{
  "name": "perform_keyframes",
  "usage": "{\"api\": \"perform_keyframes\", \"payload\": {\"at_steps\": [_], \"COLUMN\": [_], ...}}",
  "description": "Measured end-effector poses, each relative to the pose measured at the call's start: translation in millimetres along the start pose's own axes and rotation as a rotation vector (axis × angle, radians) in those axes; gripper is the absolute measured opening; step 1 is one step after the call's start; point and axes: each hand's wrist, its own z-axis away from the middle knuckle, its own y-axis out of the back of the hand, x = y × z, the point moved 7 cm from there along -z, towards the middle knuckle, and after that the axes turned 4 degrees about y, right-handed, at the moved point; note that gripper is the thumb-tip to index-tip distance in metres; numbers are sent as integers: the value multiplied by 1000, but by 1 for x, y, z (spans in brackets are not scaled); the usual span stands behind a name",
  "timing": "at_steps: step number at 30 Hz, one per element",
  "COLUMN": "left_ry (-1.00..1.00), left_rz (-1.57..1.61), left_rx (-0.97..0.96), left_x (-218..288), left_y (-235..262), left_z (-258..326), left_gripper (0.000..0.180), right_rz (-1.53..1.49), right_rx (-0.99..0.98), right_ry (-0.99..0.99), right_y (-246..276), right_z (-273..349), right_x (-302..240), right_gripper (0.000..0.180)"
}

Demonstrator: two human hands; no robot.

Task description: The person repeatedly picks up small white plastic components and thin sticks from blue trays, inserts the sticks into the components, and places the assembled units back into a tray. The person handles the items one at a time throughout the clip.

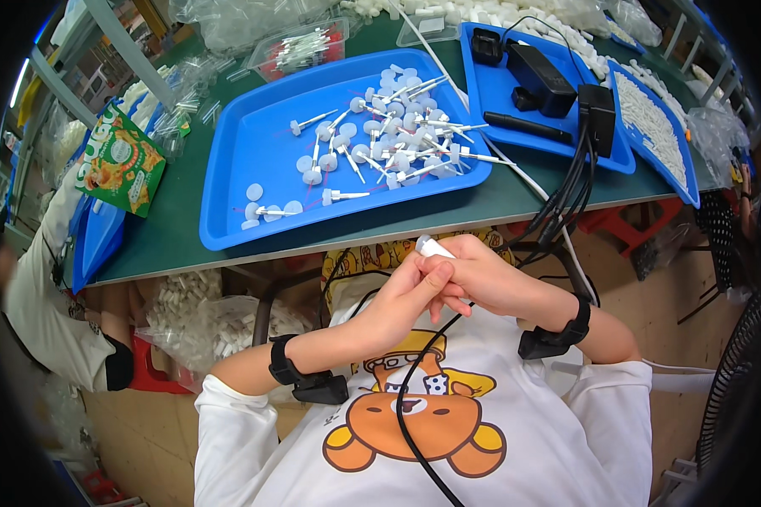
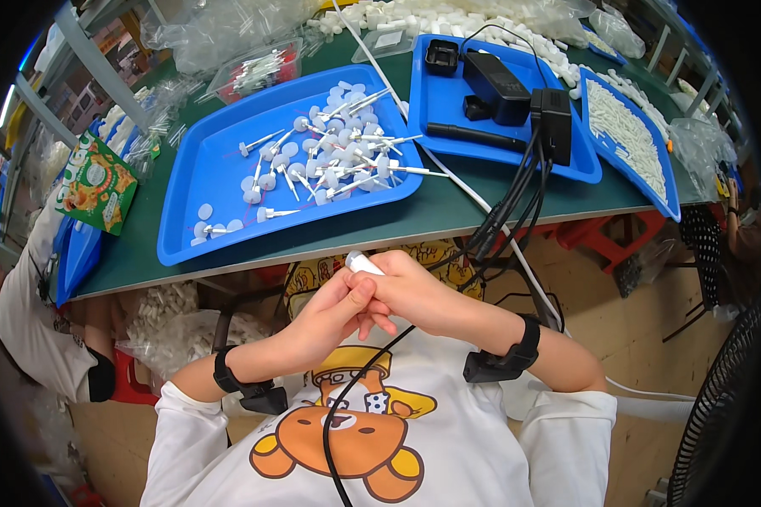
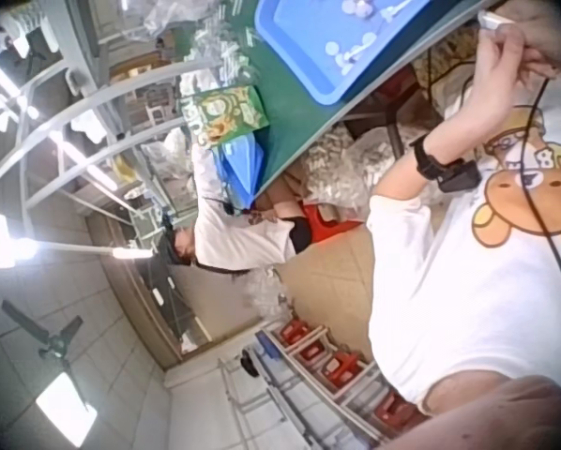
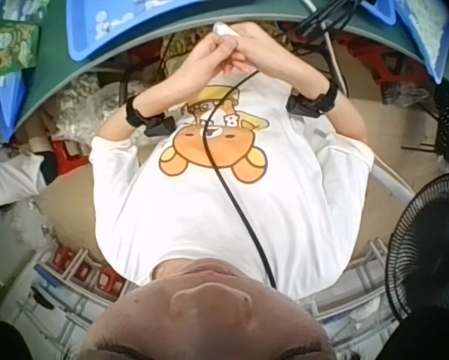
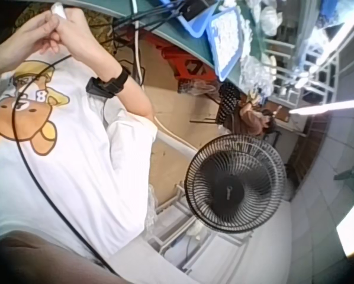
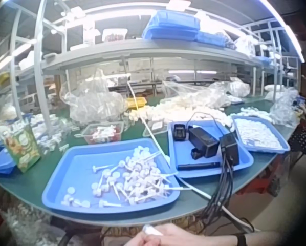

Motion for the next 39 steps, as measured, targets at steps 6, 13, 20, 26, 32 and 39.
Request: {"api": "perform_keyframes", "payload": {"at_steps": [6, 13, 20, 26, 32, 39], "left_ry": [15, 0, 117, 39, 115, 64], "left_rz": [25, 55, 109, -87, -76, -120], "left_rx": [6, 37, 51, 18, 38, 52], "left_x": [2, 1, 6, 5, -4, 2], "left_y": [0, -4, -2, 7, 10, 10], "left_z": [0, -5, 0, 7, 11, 7], "left_gripper": [35, 37, 38, 34, 34, 34], "right_rz": [5, -20, -145, -27, 6, 35], "right_rx": [-2, -4, -13, 71, 215, 253], "right_ry": [-3, -70, -80, 53, 138, 184], "right_y": [-1, 8, 4, -6, -13, -11], "right_z": [0, -2, -3, -4, 6, 3], "right_x": [-4, -2, 2, 6, 8, 9], "right_gripper": [28, 30, 32, 28, 22, 20]}}
